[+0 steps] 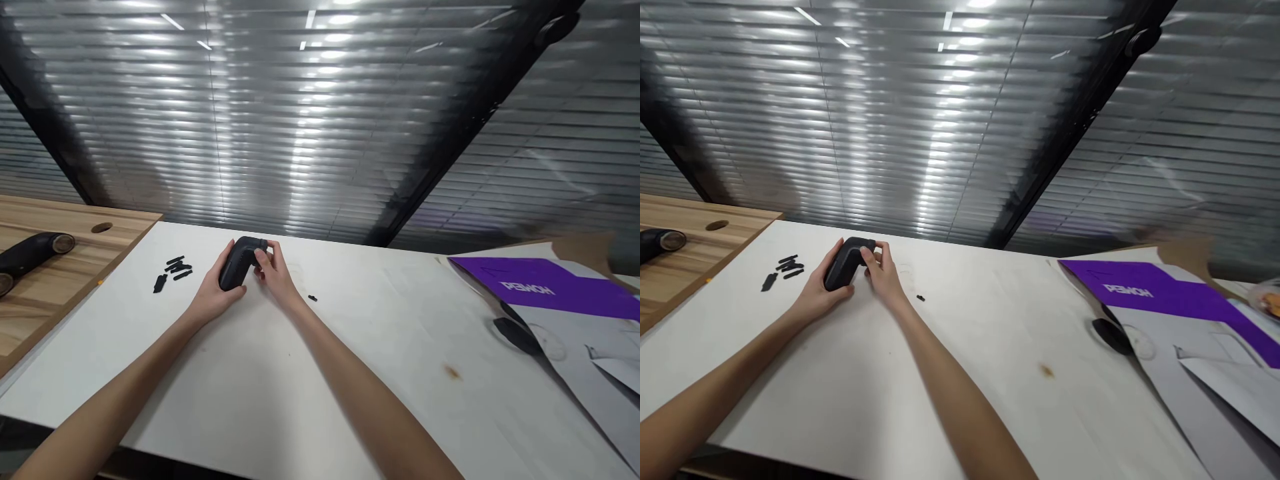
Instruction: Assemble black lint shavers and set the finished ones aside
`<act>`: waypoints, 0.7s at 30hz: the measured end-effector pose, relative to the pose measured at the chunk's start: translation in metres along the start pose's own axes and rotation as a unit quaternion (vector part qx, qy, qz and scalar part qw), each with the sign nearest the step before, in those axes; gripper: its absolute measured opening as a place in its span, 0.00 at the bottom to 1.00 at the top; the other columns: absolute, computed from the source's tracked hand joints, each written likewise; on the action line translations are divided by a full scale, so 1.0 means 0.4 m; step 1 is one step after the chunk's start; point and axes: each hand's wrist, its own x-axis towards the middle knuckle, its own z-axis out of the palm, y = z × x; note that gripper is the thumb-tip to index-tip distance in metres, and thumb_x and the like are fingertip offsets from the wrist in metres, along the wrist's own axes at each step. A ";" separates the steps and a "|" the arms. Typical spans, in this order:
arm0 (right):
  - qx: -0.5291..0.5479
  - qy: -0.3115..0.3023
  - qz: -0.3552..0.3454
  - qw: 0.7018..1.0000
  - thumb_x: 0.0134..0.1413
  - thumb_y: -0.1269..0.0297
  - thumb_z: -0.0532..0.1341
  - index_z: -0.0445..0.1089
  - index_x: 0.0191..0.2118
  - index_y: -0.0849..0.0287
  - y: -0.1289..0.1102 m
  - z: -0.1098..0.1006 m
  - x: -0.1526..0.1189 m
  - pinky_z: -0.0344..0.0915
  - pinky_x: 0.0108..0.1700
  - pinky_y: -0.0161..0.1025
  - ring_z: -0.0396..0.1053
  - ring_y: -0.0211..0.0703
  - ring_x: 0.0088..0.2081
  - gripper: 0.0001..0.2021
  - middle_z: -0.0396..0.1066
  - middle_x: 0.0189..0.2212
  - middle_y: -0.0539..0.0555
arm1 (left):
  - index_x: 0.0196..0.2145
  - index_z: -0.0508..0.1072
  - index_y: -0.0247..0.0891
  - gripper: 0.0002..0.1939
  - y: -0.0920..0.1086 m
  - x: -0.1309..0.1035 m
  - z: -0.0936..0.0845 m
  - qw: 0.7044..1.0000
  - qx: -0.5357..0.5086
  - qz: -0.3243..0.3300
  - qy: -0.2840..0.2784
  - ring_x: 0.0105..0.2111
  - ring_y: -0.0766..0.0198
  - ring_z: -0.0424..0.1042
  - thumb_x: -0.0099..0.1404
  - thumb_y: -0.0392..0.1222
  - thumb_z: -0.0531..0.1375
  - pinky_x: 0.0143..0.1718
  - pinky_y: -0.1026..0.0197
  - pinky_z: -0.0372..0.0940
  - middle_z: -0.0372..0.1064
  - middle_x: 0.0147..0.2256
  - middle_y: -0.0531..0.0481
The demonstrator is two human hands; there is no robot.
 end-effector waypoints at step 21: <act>-0.033 0.001 -0.029 0.999 0.58 0.39 0.66 0.59 0.47 0.47 0.026 -0.010 0.020 0.59 0.32 0.37 0.65 0.39 0.31 0.23 0.67 0.32 0.45 | 0.75 0.53 0.52 0.49 -0.008 0.019 -0.020 0.990 -0.083 -0.101 -0.051 0.53 0.46 0.76 0.60 0.43 0.67 0.49 0.49 0.75 0.73 0.59 0.44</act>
